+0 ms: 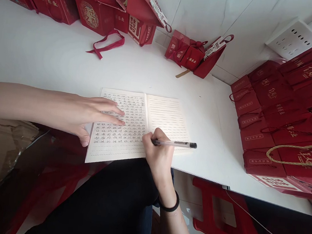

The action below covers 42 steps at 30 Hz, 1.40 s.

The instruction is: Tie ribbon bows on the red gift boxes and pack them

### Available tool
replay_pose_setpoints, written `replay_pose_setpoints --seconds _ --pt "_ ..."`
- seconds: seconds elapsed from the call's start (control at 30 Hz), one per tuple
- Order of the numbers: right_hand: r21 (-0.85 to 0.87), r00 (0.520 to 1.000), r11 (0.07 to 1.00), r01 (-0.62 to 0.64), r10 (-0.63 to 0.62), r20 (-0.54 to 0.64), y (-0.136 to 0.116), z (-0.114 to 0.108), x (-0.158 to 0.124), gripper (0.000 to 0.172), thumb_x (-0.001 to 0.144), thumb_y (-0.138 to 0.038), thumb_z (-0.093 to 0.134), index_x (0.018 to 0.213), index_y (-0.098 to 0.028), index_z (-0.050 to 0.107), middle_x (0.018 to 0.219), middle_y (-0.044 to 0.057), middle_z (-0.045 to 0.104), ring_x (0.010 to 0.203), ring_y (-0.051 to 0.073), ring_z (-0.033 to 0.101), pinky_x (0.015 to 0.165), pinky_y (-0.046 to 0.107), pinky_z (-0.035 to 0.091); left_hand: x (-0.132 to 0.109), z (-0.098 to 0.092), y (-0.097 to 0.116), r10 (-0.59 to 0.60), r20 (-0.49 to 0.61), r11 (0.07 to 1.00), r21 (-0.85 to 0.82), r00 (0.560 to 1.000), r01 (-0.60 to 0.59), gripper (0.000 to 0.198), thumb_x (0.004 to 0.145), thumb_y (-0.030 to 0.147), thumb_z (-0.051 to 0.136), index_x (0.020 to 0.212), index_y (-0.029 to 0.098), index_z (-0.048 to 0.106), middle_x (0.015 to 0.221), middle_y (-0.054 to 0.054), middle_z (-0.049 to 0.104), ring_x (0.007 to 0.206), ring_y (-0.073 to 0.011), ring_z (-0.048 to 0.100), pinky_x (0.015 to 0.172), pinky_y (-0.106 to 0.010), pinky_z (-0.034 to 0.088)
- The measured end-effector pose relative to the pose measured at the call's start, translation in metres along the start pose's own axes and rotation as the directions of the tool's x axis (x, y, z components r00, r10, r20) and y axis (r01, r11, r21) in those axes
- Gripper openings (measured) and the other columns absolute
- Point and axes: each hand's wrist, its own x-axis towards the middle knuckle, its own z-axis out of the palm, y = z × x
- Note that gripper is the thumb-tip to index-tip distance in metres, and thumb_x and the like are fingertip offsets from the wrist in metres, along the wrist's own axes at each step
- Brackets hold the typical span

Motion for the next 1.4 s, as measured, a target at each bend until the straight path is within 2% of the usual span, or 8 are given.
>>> replay_pose_setpoints --seconds 0.3,0.53,0.7,0.9,1.03,1.13,1.23,1.4 --pt "-0.009 1.000 1.000 -0.012 0.011 -0.023 -0.002 0.000 -0.001 0.033 0.076 -0.020 0.046 0.056 -0.020 0.020 0.051 -0.006 0.020 0.049 0.008 0.021 0.044 0.022 0.022 0.000 0.000 0.000 0.002 -0.008 1.000 -0.010 1.000 -0.002 0.076 0.061 0.038 0.070 0.132 0.039 0.044 0.147 0.004 0.032 0.135 -0.0293 0.025 0.102 -0.035 0.033" --pt "-0.042 0.998 0.997 0.065 -0.065 -0.005 0.002 0.002 0.001 0.031 0.074 -0.019 0.045 0.057 -0.021 0.019 0.053 -0.006 0.018 0.049 0.008 0.019 0.043 0.022 0.019 0.000 0.001 -0.001 0.005 -0.009 1.000 -0.006 1.000 -0.006 0.078 0.061 0.038 0.070 0.133 0.039 0.042 0.147 0.004 0.033 0.134 -0.0295 0.026 0.102 -0.036 0.033" --pt "0.038 0.999 0.999 -0.030 0.031 -0.026 0.002 -0.001 0.000 0.032 0.075 -0.019 0.045 0.057 -0.021 0.019 0.051 -0.006 0.020 0.047 0.008 0.021 0.042 0.021 0.021 0.000 0.001 0.000 0.002 -0.003 1.000 0.002 1.000 -0.002 0.076 0.062 0.039 0.068 0.134 0.039 0.042 0.148 0.003 0.032 0.135 -0.0292 0.026 0.102 -0.035 0.033" --pt "-0.054 0.994 0.993 0.104 -0.106 -0.020 0.003 0.002 0.001 0.031 0.074 -0.016 0.043 0.058 -0.021 0.018 0.054 -0.006 0.016 0.050 0.008 0.018 0.043 0.022 0.018 0.000 0.002 -0.001 0.009 -0.012 1.000 0.009 1.000 -0.009 0.077 0.062 0.039 0.070 0.134 0.038 0.041 0.148 0.002 0.032 0.134 -0.0286 0.026 0.103 -0.034 0.032" --pt "-0.043 0.994 0.993 0.108 -0.109 -0.011 0.003 0.002 0.000 0.030 0.073 -0.016 0.043 0.057 -0.021 0.019 0.053 -0.006 0.017 0.049 0.008 0.018 0.042 0.022 0.017 0.000 0.001 0.000 0.017 -0.015 1.000 -0.018 1.000 -0.017 0.076 0.062 0.037 0.072 0.132 0.037 0.044 0.147 0.002 0.034 0.134 -0.0285 0.027 0.105 -0.035 0.030" --pt "-0.006 0.999 0.999 0.053 -0.053 -0.003 0.001 0.001 0.000 0.031 0.072 -0.017 0.045 0.056 -0.021 0.019 0.051 -0.007 0.018 0.048 0.008 0.019 0.042 0.022 0.018 0.001 -0.001 0.002 0.007 0.001 0.999 -0.042 1.000 -0.007 0.077 0.060 0.033 0.073 0.132 0.035 0.045 0.146 0.001 0.035 0.134 -0.0287 0.026 0.105 -0.035 0.029" --pt "0.099 0.994 0.991 -0.091 0.097 -0.054 0.003 -0.002 0.000 0.033 0.076 -0.020 0.049 0.054 -0.020 0.025 0.047 -0.007 0.028 0.045 0.007 0.027 0.042 0.020 0.024 0.001 -0.004 0.005 -0.011 0.024 1.000 -0.029 1.000 0.012 0.080 0.058 0.029 0.075 0.133 0.034 0.045 0.147 -0.001 0.034 0.134 -0.0285 0.025 0.105 -0.034 0.030" --pt "0.342 0.959 0.925 -0.165 0.232 -0.165 0.015 -0.007 -0.001 0.037 0.081 -0.044 0.058 0.060 -0.019 0.041 0.051 -0.005 0.045 0.047 0.010 0.043 0.046 0.021 0.035 -0.001 -0.007 0.013 0.051 0.029 0.998 0.018 0.998 -0.052 0.088 0.054 0.029 0.082 0.134 0.027 0.045 0.145 -0.007 0.037 0.135 -0.0305 0.027 0.106 -0.038 0.032"
